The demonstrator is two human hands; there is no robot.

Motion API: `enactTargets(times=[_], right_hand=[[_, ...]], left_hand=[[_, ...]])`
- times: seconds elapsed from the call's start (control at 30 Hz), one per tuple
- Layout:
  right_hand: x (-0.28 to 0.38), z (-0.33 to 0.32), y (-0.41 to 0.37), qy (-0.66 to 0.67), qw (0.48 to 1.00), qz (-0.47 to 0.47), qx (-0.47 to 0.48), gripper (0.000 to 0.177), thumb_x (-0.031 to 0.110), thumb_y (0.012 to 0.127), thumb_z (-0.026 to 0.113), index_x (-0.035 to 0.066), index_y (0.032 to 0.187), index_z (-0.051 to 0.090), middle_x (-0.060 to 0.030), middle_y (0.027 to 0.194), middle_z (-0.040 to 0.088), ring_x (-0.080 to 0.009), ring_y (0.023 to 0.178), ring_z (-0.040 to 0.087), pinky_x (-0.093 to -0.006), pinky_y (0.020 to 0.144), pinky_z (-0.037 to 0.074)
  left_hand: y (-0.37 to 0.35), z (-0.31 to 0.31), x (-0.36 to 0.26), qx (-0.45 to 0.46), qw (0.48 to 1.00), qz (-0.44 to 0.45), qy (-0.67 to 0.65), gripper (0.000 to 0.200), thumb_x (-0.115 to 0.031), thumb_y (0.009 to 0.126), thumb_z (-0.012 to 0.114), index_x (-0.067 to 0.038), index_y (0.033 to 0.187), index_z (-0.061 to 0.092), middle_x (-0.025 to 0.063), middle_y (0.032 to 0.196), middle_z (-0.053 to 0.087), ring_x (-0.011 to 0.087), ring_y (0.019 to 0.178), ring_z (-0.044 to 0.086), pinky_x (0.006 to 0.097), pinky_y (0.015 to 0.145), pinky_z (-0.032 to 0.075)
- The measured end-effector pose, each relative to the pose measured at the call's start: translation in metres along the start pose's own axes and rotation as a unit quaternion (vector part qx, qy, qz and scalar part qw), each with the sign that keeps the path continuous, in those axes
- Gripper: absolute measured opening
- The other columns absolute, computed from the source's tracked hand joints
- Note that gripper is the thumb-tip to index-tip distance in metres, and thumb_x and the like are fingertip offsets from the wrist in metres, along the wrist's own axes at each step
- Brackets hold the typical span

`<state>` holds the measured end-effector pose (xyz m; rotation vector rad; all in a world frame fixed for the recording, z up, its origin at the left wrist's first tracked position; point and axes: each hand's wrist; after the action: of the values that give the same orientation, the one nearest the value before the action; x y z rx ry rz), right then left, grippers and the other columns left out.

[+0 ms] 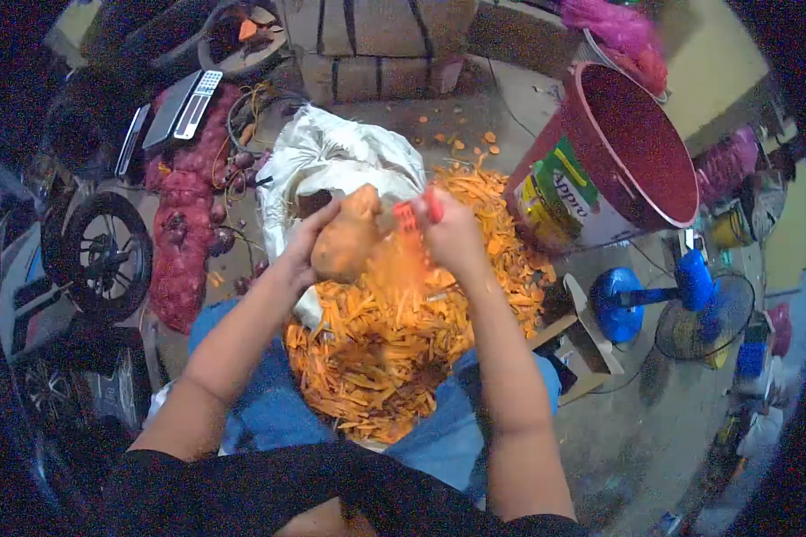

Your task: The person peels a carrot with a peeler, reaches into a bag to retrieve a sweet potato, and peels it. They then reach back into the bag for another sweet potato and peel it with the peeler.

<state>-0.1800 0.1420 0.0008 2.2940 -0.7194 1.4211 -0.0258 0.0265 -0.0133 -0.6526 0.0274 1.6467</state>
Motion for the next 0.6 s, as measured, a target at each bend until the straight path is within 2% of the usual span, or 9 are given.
enactTargets(times=[0.03, 0.1, 0.13, 0.33, 0.43, 0.6], right_hand=[[-0.005, 0.004, 0.0, 0.0, 1.0, -0.002, 0.004, 0.016, 0.02, 0.075, 0.053, 0.006, 0.083, 0.054, -0.0114, 0.065, 0.055, -0.0204, 0.059, 0.053, -0.0313, 0.054, 0.041], [-0.008, 0.01, -0.004, -0.174, 0.969, -0.171, 0.043, 0.016, 0.018, 0.077, 0.05, 0.002, 0.076, 0.049, -0.0133, 0.059, 0.051, -0.0289, 0.055, 0.05, -0.0339, 0.051, 0.039], [0.0, 0.009, -0.007, -0.188, 0.969, -0.145, 0.069, 0.011, 0.012, 0.072, 0.051, 0.003, 0.078, 0.049, -0.0193, 0.063, 0.05, -0.0368, 0.062, 0.049, -0.0381, 0.054, 0.039], [0.011, 0.015, -0.011, -0.27, 0.949, -0.119, 0.114, 0.016, 0.007, 0.064, 0.051, 0.003, 0.079, 0.049, -0.0186, 0.063, 0.052, -0.0349, 0.063, 0.051, -0.0403, 0.056, 0.04], [0.005, 0.02, -0.011, -0.293, 0.942, -0.114, 0.121, 0.016, 0.007, 0.063, 0.051, 0.004, 0.079, 0.049, -0.0178, 0.063, 0.052, -0.0344, 0.063, 0.052, -0.0406, 0.056, 0.04], [0.008, 0.015, -0.015, -0.275, 0.945, -0.136, 0.115, 0.017, 0.008, 0.063, 0.051, 0.004, 0.079, 0.049, -0.0176, 0.063, 0.052, -0.0338, 0.063, 0.052, -0.0405, 0.056, 0.041]], left_hand=[[-0.002, 0.0, -0.005, -0.002, 1.0, 0.004, -0.001, 0.045, -0.034, 0.081, 0.042, -0.003, 0.113, 0.036, 0.0155, 0.101, 0.05, 0.0318, 0.079, 0.056, 0.0391, 0.063, 0.049], [-0.007, -0.004, -0.014, -0.003, 0.999, 0.027, 0.02, 0.047, -0.034, 0.081, 0.042, -0.001, 0.113, 0.036, 0.0171, 0.099, 0.051, 0.0301, 0.078, 0.056, 0.0381, 0.064, 0.049], [-0.005, -0.013, -0.018, 0.029, 0.998, 0.024, 0.045, 0.047, -0.036, 0.078, 0.046, -0.003, 0.111, 0.041, 0.0153, 0.099, 0.052, 0.0258, 0.087, 0.054, 0.0386, 0.076, 0.044], [-0.001, -0.019, -0.016, 0.018, 0.998, 0.03, 0.053, 0.049, -0.037, 0.077, 0.047, -0.001, 0.109, 0.042, 0.0153, 0.1, 0.052, 0.0252, 0.088, 0.053, 0.0368, 0.077, 0.043], [-0.004, -0.014, -0.013, -0.015, 0.99, 0.049, 0.13, 0.049, -0.037, 0.078, 0.047, 0.0, 0.109, 0.042, 0.0151, 0.101, 0.052, 0.0245, 0.089, 0.053, 0.0355, 0.077, 0.043], [0.002, -0.019, -0.012, -0.006, 0.988, 0.059, 0.143, 0.049, -0.038, 0.078, 0.046, 0.001, 0.107, 0.043, 0.015, 0.099, 0.052, 0.0237, 0.087, 0.054, 0.0348, 0.076, 0.044]])
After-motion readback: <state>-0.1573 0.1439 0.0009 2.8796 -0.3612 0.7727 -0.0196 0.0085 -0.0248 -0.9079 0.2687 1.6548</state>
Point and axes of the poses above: each hand's wrist, its own y-axis towards the middle knuckle, its own z-axis out of the palm, x = y × z
